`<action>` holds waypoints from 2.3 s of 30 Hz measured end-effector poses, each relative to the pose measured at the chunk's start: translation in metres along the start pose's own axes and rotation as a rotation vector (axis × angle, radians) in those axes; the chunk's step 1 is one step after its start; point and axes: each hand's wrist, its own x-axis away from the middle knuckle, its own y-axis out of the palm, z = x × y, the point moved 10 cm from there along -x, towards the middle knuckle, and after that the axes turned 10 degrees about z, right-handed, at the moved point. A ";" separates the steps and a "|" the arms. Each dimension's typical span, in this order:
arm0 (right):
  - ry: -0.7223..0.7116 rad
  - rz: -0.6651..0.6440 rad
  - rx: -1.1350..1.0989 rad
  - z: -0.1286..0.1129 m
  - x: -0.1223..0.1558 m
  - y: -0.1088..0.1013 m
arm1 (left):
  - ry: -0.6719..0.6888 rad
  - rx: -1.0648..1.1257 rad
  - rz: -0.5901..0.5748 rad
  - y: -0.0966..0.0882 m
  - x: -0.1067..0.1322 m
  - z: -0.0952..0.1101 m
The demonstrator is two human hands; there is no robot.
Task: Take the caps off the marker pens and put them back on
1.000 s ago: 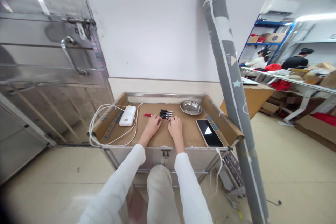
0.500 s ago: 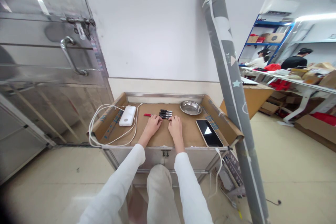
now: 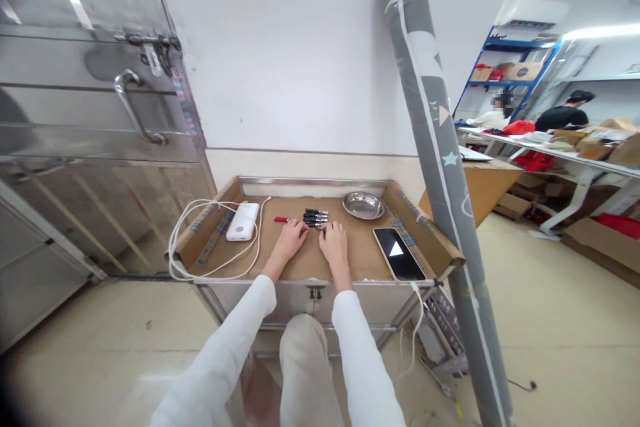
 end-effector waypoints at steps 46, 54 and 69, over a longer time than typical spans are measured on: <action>-0.088 -0.106 -0.218 -0.011 0.001 0.015 | -0.016 0.177 0.003 0.005 -0.001 -0.006; -0.110 -0.024 -0.268 -0.011 -0.002 0.010 | -0.016 0.191 0.001 0.003 -0.002 -0.004; -0.150 -0.059 -0.326 -0.018 -0.002 0.008 | -0.027 0.369 -0.044 0.009 -0.003 0.003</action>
